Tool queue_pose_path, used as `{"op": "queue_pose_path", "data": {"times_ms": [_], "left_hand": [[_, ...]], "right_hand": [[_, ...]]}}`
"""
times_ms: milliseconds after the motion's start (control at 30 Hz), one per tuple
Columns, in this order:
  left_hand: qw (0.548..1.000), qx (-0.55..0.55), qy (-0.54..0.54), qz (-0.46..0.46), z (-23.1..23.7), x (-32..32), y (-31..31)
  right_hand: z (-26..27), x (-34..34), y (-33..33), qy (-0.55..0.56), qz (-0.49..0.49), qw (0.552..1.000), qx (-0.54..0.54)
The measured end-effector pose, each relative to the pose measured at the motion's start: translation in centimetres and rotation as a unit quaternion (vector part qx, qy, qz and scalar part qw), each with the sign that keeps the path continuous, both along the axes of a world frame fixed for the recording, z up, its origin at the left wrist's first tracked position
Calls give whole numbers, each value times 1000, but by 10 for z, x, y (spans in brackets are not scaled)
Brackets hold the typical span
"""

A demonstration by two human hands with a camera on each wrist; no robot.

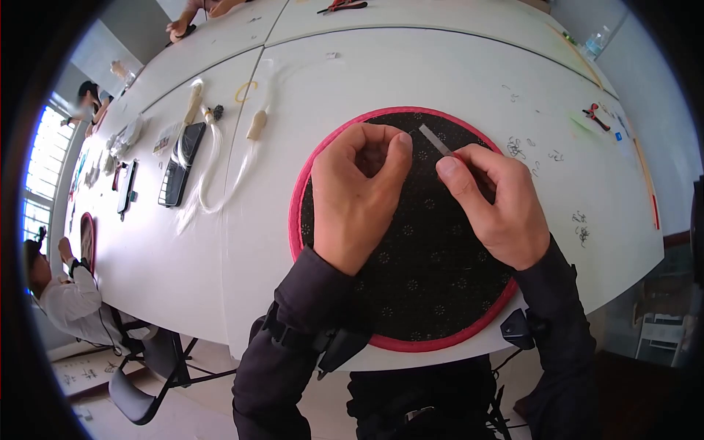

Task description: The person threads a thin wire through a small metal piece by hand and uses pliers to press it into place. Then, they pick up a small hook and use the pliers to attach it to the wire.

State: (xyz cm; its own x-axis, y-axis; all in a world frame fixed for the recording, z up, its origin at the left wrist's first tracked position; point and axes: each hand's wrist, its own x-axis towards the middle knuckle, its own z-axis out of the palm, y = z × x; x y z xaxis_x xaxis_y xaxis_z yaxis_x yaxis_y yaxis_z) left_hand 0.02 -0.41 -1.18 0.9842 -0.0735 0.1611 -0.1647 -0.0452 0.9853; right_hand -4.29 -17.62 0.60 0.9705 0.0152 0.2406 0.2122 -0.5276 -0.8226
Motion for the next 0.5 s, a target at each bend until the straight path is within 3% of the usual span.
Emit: {"op": "queue_pose_path", "data": {"times_ms": [500], "left_hand": [[1000, -15, -22, 11, -2, -2, -3]], "right_hand": [[-5, 1, 4, -9, 6, 1000, -19]]}}
